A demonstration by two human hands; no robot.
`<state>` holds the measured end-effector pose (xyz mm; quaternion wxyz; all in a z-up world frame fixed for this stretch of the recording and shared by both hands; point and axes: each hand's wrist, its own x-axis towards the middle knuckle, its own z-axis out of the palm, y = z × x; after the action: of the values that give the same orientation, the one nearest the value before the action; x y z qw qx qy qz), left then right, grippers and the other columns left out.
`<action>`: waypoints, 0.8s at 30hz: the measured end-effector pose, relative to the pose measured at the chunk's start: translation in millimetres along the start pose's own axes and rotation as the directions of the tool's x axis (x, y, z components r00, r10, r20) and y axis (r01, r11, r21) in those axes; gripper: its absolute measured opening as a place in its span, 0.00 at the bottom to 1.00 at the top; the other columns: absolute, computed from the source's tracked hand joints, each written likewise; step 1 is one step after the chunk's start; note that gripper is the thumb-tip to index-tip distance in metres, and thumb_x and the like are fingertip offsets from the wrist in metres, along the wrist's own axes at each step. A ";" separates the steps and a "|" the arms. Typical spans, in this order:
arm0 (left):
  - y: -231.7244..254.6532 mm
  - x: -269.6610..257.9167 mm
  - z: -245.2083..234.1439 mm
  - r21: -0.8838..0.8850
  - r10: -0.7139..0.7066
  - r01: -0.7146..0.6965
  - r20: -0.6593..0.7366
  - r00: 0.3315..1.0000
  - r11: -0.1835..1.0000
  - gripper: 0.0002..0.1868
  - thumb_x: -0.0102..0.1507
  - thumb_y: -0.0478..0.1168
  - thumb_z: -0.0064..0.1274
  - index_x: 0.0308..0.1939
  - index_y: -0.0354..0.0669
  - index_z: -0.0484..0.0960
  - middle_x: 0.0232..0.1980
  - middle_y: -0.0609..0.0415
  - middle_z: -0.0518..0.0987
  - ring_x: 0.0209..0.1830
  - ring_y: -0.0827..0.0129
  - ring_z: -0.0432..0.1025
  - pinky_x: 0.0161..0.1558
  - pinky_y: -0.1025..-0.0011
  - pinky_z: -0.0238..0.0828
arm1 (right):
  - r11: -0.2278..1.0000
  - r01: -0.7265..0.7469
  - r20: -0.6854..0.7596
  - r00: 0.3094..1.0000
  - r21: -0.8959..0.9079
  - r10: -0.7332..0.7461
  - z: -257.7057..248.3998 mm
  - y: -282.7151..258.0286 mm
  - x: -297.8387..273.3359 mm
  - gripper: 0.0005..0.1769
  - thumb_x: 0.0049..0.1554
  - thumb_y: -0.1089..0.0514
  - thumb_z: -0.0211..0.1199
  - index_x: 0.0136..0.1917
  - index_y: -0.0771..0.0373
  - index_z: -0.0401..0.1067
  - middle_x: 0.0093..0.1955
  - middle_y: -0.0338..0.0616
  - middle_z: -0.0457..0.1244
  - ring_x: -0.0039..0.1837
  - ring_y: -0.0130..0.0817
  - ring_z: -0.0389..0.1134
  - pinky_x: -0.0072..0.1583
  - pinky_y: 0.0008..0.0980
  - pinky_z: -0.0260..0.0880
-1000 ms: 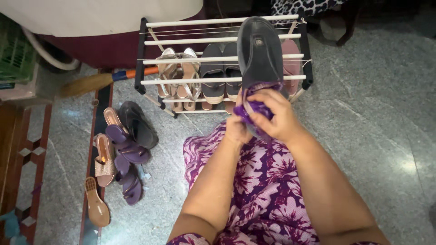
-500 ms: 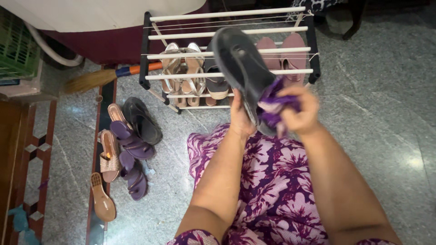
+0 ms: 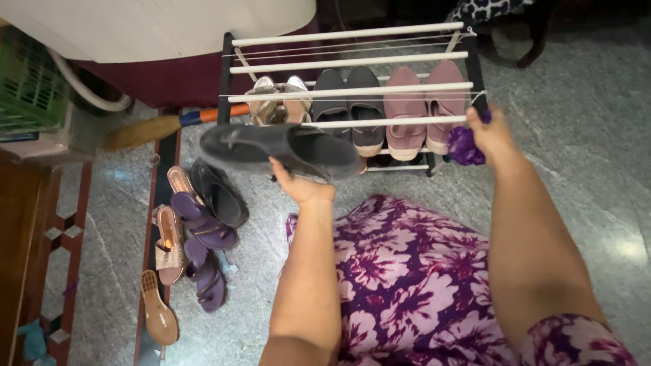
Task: The person sits on the floor and wipes several pairs of shoes with a purple cloth. They handle pink slip-ons, black sandals, and purple sandals, wiping the exterior and interior surfaces before placing them on a white shoe rack.
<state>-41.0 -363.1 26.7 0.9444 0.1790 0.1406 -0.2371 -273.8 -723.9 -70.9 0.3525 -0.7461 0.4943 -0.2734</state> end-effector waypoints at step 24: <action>13.6 22.9 1.3 -0.053 0.041 -0.035 0.118 0.992 0.998 0.31 0.68 0.63 0.44 0.67 0.49 0.74 0.66 0.54 0.77 0.66 0.56 0.69 0.69 0.55 0.63 | 0.990 -0.007 0.185 0.983 0.138 -0.019 -1.9 -45.4 48.4 0.31 0.64 0.55 0.67 0.78 0.58 0.64 0.59 0.44 0.67 0.56 0.32 0.67 0.57 0.33 0.68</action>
<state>-14.5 -361.5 23.5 0.9597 0.1431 0.0867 -0.2256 -233.0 -757.5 -30.8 0.4469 -0.7435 0.4371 -0.2373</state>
